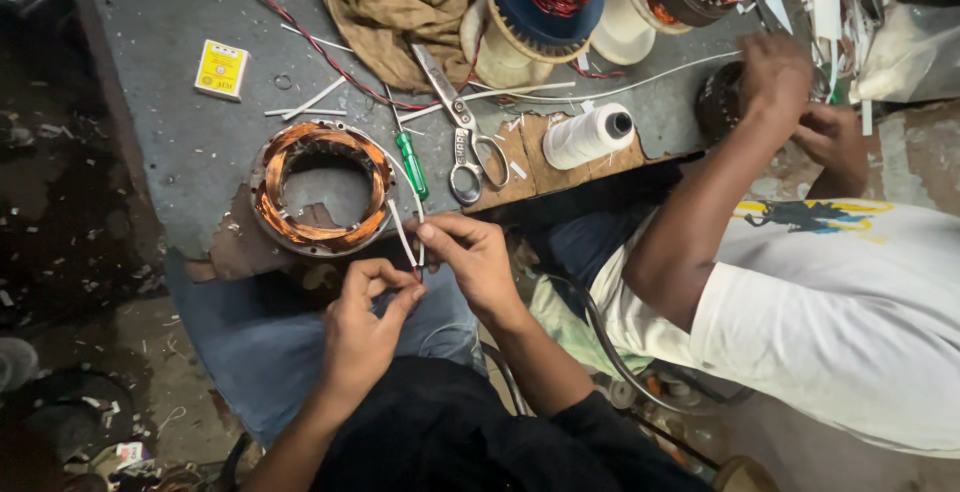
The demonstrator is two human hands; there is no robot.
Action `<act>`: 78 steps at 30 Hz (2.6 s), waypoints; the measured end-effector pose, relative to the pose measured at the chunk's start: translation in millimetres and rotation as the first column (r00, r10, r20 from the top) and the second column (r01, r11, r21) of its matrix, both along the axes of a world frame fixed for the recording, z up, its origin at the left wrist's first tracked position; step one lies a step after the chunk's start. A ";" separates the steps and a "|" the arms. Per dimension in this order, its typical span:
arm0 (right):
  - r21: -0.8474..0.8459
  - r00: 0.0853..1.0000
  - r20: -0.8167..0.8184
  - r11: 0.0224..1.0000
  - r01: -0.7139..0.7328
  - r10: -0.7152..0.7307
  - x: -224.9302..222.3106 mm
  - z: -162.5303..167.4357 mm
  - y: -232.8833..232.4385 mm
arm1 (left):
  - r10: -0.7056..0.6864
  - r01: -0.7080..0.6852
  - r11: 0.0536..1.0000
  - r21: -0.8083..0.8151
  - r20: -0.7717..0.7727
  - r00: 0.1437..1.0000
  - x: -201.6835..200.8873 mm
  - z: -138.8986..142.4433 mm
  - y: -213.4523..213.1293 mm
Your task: The person works on a copper-wound stator, stripping wire ends, inserting white plastic sleeves, and twisting connections by hand. A second person works on a similar component nearby. The camera wearer handles wires and sleeves repeatedly while seated at a cluttered workbench.
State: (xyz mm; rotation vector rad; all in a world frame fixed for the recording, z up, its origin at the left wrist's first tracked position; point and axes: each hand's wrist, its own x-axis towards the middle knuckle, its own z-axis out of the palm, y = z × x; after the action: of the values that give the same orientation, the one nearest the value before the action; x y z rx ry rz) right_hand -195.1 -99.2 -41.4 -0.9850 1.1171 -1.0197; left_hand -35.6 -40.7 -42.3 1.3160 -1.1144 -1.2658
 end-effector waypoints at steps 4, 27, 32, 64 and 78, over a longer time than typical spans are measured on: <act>-0.052 1.000 -0.025 0.999 -0.013 0.012 2.5 0.6 0.3 | 0.002 -0.002 0.996 -0.086 0.010 1.000 0.3 -1.9 1.5; -0.548 0.907 -0.393 0.830 -0.102 -0.148 24.3 27.4 -19.2 | 0.197 -0.203 0.979 -0.015 -0.180 0.964 9.2 20.6 11.7; -0.521 0.932 -0.345 0.849 -0.091 -0.112 26.8 27.9 -20.4 | 0.254 -0.248 0.963 -0.103 0.055 0.966 17.1 39.1 15.4; -0.597 0.636 -0.766 0.474 -0.647 -0.097 24.7 86.4 -44.7 | 0.253 -0.045 0.890 -0.454 0.409 0.877 89.4 71.0 -20.0; -0.607 0.640 -0.760 0.478 -0.635 -0.115 29.1 88.1 -45.1 | 0.472 0.224 0.668 -0.709 0.638 0.609 109.3 51.7 -20.7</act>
State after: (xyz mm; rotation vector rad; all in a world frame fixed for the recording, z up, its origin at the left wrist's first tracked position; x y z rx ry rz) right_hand -166.0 -144.3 46.7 -2.5264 0.9378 -0.8656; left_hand 73.7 -61.4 9.4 1.2463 -1.8407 0.0946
